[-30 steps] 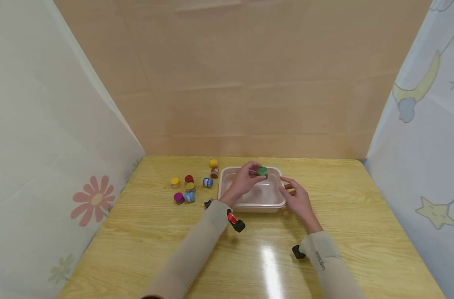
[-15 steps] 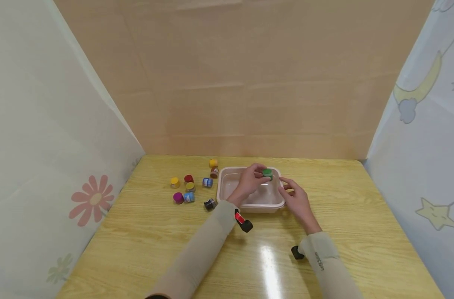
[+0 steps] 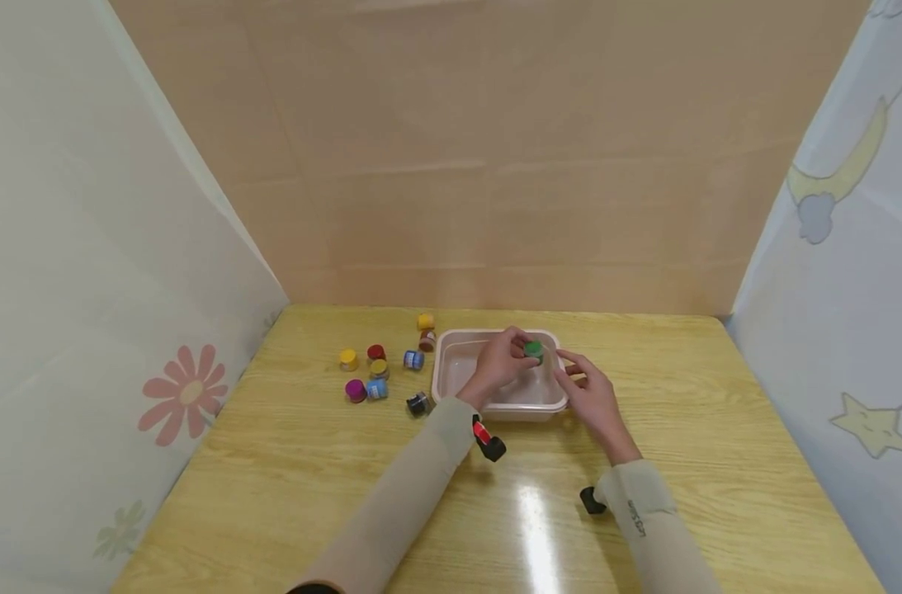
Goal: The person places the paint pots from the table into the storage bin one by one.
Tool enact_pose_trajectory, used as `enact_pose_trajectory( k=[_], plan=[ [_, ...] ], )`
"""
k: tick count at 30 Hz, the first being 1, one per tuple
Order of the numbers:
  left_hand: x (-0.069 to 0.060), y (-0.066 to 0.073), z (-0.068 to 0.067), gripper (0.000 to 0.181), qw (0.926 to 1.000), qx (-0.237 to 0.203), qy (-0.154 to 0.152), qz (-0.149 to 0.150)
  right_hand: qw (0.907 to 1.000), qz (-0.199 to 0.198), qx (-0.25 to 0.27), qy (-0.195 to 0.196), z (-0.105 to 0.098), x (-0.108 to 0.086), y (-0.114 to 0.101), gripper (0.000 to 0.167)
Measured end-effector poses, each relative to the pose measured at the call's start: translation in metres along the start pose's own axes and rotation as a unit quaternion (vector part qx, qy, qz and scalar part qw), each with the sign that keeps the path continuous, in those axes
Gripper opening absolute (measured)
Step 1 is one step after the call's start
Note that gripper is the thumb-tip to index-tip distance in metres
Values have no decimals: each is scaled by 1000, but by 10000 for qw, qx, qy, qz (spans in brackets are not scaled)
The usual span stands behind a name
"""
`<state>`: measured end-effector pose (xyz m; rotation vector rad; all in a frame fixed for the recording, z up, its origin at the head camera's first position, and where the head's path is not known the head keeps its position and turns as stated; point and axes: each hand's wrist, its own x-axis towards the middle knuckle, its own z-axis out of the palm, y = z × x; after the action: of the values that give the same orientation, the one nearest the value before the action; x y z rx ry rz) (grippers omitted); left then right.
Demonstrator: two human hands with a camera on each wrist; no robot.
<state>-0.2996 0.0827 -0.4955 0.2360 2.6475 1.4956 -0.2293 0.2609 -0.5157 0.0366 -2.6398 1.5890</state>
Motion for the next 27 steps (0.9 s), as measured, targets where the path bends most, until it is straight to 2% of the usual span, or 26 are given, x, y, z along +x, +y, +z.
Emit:
enact_pose_trajectory(
  k=[14,19,23,27],
  plan=[
    [-3,-3,5,32,9988,196,-431,155,9999,-117,79,-66,-3,0,-5,53],
    [-2,-8,5,31,9986,254,-428,194,9999,-106,86,-63,-4,1,-8,52],
    [2,-13,4,30,9985,357,-397,146,9999,-65,96,-92,-5,0,-10,50],
    [2,-10,2,30,9979,452,-465,-5,9998,7,137,-158,-5,-1,-12,49]
  ],
)
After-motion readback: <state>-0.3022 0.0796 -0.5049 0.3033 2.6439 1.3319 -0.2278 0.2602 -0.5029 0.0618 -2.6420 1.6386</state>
